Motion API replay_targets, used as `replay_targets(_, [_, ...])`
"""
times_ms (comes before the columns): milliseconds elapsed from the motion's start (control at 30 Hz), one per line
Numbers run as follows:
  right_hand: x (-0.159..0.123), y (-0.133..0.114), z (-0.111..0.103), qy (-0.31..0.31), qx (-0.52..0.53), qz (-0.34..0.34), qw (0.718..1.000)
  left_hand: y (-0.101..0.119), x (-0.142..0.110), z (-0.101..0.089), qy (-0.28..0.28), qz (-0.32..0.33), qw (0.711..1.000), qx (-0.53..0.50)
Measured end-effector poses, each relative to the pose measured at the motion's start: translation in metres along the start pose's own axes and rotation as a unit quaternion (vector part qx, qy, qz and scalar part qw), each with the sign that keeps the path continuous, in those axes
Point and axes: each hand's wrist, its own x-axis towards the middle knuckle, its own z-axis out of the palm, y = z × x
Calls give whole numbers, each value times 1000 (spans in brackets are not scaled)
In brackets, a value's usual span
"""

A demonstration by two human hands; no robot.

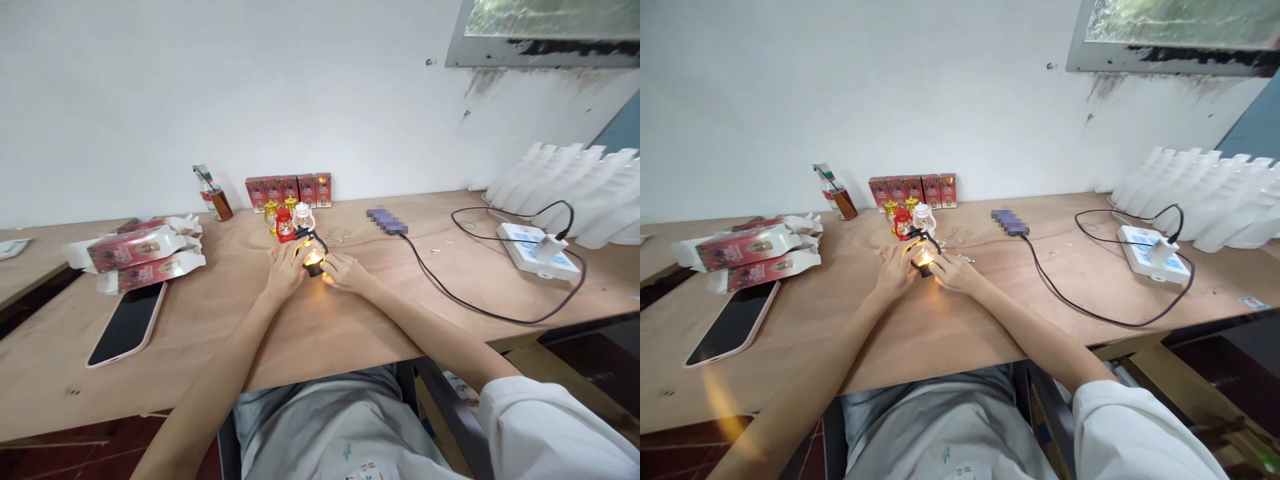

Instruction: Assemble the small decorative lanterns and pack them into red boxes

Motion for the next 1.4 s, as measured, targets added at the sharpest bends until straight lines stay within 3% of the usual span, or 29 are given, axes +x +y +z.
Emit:
replay_targets(433, [-1, -1, 3, -70, 48, 47, 995, 1, 2, -3, -45, -16, 999, 0])
replay_targets(633, [-3, 2, 4, -45, 108, 70, 991, 2, 4, -5, -64, -38, 997, 2])
replay_targets(900, [-3, 6, 2, 58, 235, 241, 940, -1, 7, -9, -39, -136, 989, -30])
replay_targets(967, [-4, 8, 2, 32, 214, 286, 933, -3, 7, -9, -15, -178, 983, -50])
replay_targets(1067, [-6, 14, 5, -59, 163, 305, 936, -6, 7, -9, 20, -238, 968, -75])
replay_targets(1233, [-7, 27, 20, -134, 69, 294, 944, -6, 6, -6, 26, -319, 942, -102])
replay_targets(1400, [3, 45, 33, -209, 50, 245, 946, -6, 2, -4, 1, -338, 935, -108])
